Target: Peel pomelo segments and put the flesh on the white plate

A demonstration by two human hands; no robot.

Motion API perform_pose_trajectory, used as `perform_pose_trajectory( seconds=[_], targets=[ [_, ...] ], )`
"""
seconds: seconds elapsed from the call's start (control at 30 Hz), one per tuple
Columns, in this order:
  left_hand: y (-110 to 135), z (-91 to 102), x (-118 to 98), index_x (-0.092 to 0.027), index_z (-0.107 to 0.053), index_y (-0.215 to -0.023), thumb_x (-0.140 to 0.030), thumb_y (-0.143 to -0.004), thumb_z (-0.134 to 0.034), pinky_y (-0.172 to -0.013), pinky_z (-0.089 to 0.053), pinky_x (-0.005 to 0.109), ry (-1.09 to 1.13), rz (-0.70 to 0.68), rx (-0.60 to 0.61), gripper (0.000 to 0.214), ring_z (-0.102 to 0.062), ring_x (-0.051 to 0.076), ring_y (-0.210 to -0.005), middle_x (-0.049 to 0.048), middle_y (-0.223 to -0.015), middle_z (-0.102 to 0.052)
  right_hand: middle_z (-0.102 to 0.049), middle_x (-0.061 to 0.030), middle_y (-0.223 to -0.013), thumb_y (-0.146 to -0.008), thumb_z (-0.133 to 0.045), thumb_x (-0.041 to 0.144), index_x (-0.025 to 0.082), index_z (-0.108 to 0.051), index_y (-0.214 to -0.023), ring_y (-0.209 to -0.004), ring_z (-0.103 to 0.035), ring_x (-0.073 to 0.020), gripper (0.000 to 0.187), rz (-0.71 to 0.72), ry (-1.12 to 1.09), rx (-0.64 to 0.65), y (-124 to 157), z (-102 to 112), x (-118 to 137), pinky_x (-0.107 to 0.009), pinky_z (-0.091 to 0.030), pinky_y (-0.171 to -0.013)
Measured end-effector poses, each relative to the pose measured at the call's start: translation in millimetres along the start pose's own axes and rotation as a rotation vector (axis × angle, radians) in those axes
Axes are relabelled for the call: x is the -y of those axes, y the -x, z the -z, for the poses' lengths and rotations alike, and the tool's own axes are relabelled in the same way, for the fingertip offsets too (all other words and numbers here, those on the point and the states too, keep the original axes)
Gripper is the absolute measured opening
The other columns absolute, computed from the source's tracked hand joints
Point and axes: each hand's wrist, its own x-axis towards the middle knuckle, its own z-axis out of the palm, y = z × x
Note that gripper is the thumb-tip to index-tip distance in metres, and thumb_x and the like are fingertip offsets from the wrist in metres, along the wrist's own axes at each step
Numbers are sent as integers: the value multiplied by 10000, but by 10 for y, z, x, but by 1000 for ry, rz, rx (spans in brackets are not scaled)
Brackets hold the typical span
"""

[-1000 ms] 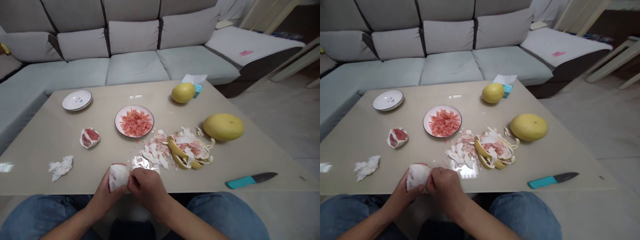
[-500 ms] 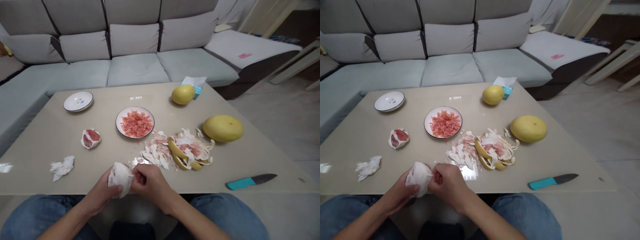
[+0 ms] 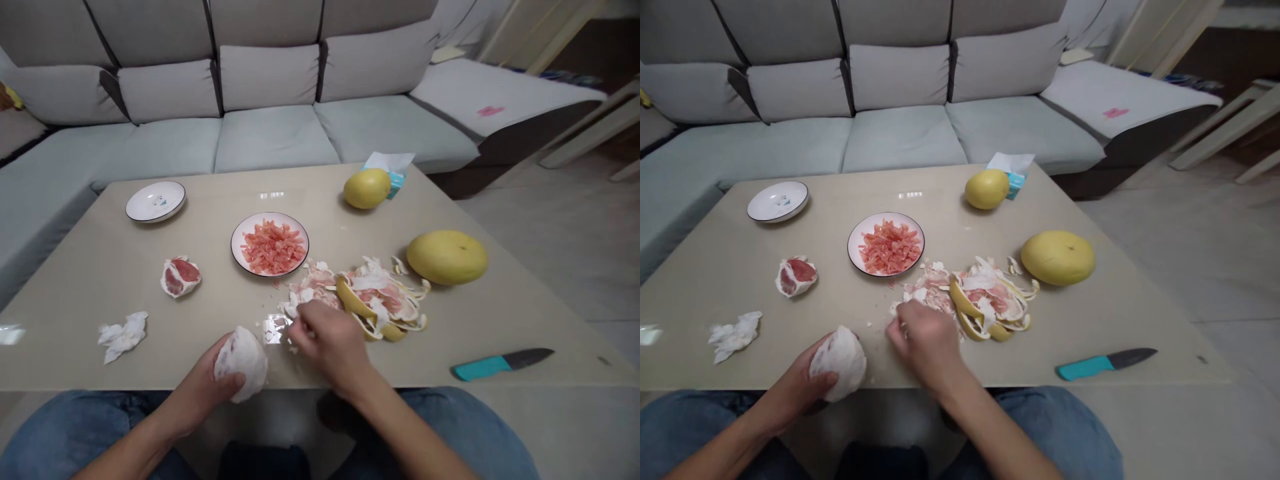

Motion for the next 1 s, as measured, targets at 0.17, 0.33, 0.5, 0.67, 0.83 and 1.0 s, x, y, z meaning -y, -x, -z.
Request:
perform_pose_trajectory(
  seconds=[0.17,0.33,0.5,0.67,0.83,1.0],
  targets=[
    [-28,-24,-70,-174,-561,-1267,-376,-686,-787,-834,-468,291,132,5,1,655,-602,253,-1016,109,-1132,-651,-631,-23,-659,-889,-510,249,195,-611,-734,-573,-566,-158,193,-183,172,144,-149,229,-327,-261,-238,-512],
    [-36,13,-82,-166,-515,-1325,-371,-687,-787,-772,-478,264,105,-1,1,724,-613,254,-993,120,-1134,-648,-609,-64,-565,-831,-638,231,183,-612,-597,-552,-591,-199,240,-312,330,397,-115,145,-439,-276,-188,-494],
    [-7,10,-112,-204,-551,-1292,-300,-694,-788,-848,-475,261,-177,-105,-74,650,-596,238,-1032,93,-1201,-619,-675,-68,-688,-882,-551,213,174,-666,-738,-644,-623,-196,189,-260,61,387,-118,168,-216,-263,-343,-540],
    [5,-22,-99,-263,-568,-1279,-264,-756,-727,-984,-445,332,-468,-293,-122,547,-503,260,-1199,92,-1304,-527,-687,-23,-865,-887,-549,207,210,-648,-1026,-688,-599,-131,171,-83,-512,331,26,92,180,-230,-436,-638],
    [-8,-10,-64,-320,-520,-1318,-233,-812,-662,-1002,-437,373,-687,-417,-86,532,-523,241,-1162,80,-1245,-559,-650,-16,-784,-819,-602,184,184,-658,-944,-568,-528,-106,137,-46,-513,266,124,-38,267,-218,-397,-561],
    [-2,-23,-85,-313,-541,-1287,-218,-823,-638,-942,-470,360,-797,-449,-43,483,-553,242,-1093,80,-1187,-591,-589,28,-623,-766,-590,138,190,-634,-781,-524,-507,-101,69,-38,-459,308,105,-31,233,-198,-348,-515]
  ],
)
